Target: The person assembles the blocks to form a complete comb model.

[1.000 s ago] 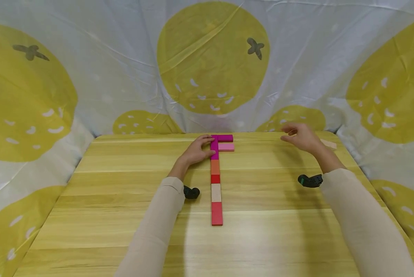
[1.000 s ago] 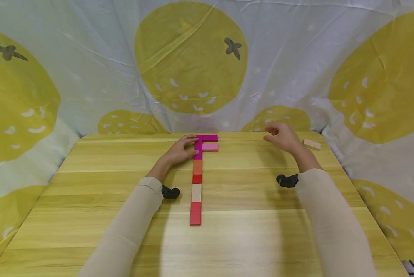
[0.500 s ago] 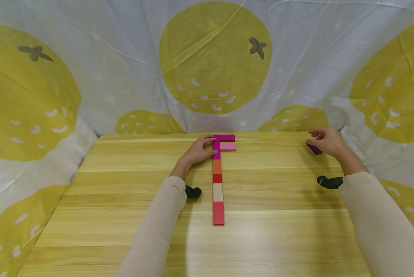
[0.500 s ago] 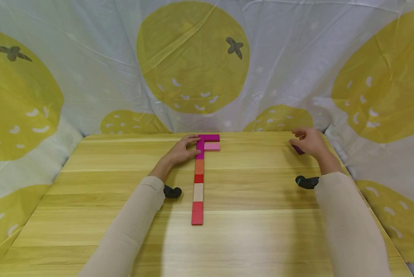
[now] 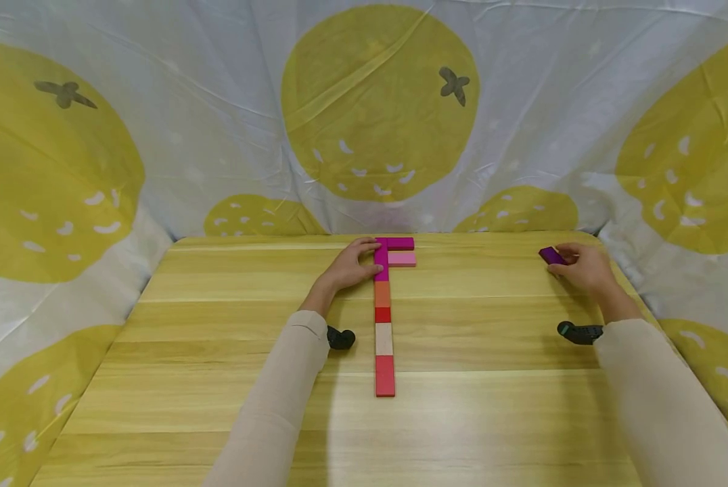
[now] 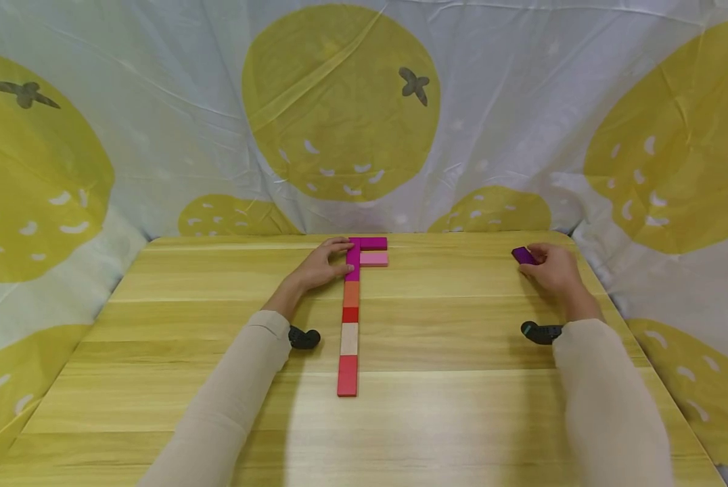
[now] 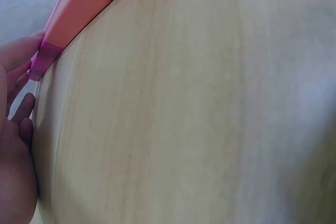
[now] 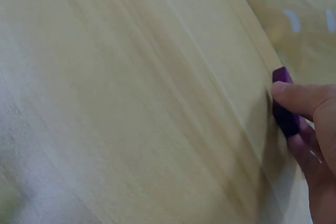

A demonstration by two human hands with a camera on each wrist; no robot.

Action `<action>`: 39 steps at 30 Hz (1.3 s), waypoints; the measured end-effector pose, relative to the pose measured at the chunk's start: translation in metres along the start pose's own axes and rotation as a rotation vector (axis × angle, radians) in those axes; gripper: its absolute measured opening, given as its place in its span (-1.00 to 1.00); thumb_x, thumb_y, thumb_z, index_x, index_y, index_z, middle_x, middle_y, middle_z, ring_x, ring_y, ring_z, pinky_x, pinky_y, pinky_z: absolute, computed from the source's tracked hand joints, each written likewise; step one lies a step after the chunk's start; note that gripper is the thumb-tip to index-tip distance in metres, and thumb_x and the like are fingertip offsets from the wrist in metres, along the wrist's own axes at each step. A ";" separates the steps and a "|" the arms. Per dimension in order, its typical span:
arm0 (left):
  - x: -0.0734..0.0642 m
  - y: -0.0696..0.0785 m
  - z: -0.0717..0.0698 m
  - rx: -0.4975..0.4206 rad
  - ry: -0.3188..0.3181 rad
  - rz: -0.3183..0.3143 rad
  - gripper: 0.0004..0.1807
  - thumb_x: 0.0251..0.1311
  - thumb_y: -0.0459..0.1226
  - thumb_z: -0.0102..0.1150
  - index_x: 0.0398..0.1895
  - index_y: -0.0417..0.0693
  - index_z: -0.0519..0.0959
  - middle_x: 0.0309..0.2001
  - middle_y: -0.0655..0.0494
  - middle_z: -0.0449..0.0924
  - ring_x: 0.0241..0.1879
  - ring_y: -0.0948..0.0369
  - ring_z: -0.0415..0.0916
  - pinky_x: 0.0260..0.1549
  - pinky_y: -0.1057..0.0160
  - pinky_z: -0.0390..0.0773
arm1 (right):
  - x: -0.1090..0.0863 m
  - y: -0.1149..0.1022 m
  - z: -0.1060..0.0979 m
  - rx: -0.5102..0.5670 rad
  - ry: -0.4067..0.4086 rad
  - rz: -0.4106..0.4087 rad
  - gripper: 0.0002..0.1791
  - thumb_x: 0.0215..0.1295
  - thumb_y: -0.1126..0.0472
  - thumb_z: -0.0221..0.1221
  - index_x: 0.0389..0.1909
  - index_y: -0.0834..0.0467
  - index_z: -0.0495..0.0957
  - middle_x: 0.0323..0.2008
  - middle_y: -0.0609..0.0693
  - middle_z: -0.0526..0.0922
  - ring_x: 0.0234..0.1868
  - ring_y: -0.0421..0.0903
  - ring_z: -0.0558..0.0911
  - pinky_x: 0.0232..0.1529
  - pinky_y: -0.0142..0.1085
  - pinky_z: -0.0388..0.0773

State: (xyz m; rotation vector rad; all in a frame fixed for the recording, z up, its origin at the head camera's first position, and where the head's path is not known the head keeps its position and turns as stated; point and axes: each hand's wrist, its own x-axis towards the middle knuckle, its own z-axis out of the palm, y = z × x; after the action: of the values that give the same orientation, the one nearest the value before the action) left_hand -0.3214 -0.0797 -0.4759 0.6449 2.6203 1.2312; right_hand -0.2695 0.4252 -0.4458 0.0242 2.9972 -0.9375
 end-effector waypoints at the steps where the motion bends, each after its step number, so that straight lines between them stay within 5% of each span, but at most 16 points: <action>1: 0.000 0.000 0.000 -0.001 0.000 0.001 -0.35 0.39 -0.21 0.30 0.51 -0.15 0.40 0.55 -0.04 0.17 0.55 0.00 0.04 0.47 0.06 0.09 | 0.000 0.002 0.002 -0.002 -0.003 0.006 -0.31 0.47 0.12 0.28 0.36 0.55 0.34 0.16 0.56 0.50 0.16 0.45 0.50 0.16 0.25 0.42; 11: 0.000 0.001 -0.001 -0.006 0.004 -0.002 -0.34 0.39 -0.22 0.31 0.51 -0.15 0.40 0.55 -0.04 0.16 0.55 0.00 0.04 0.47 0.05 0.09 | -0.003 0.007 0.001 0.088 -0.107 0.103 -0.26 0.53 0.08 0.20 0.48 0.48 0.22 0.33 0.58 0.28 0.27 0.48 0.36 0.21 0.22 0.37; 21: 0.001 -0.001 0.001 -0.004 0.005 -0.001 -0.35 0.39 -0.22 0.30 0.50 -0.15 0.41 0.55 -0.05 0.16 0.55 -0.01 0.04 0.48 0.06 0.09 | -0.001 0.003 -0.001 0.094 -0.165 0.041 -0.32 0.56 0.14 0.16 0.47 0.48 0.23 0.36 0.56 0.26 0.32 0.47 0.31 0.26 0.25 0.31; 27: 0.000 -0.001 0.001 -0.002 0.004 0.002 -0.34 0.39 -0.22 0.31 0.51 -0.15 0.40 0.56 -0.05 0.16 0.55 -0.01 0.04 0.47 0.05 0.09 | 0.008 -0.024 -0.007 0.106 -0.237 -0.045 -0.38 0.58 0.21 0.12 0.47 0.49 0.24 0.33 0.52 0.34 0.29 0.38 0.38 0.18 0.08 0.38; 39: -0.004 0.002 -0.001 -0.001 0.010 0.033 -0.33 0.38 -0.21 0.27 0.50 -0.22 0.38 0.55 -0.12 0.15 0.55 -0.07 0.03 0.47 -0.01 0.09 | 0.017 -0.077 -0.003 0.082 -0.309 -0.182 -0.44 0.54 0.31 0.15 0.45 0.44 0.31 0.31 0.47 0.41 0.22 0.31 0.49 0.10 0.03 0.47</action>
State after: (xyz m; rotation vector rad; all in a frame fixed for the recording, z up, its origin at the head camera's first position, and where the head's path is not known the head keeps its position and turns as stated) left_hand -0.3175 -0.0810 -0.4743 0.6863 2.6270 1.2475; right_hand -0.2876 0.3636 -0.3997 -0.3640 2.7081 -0.9752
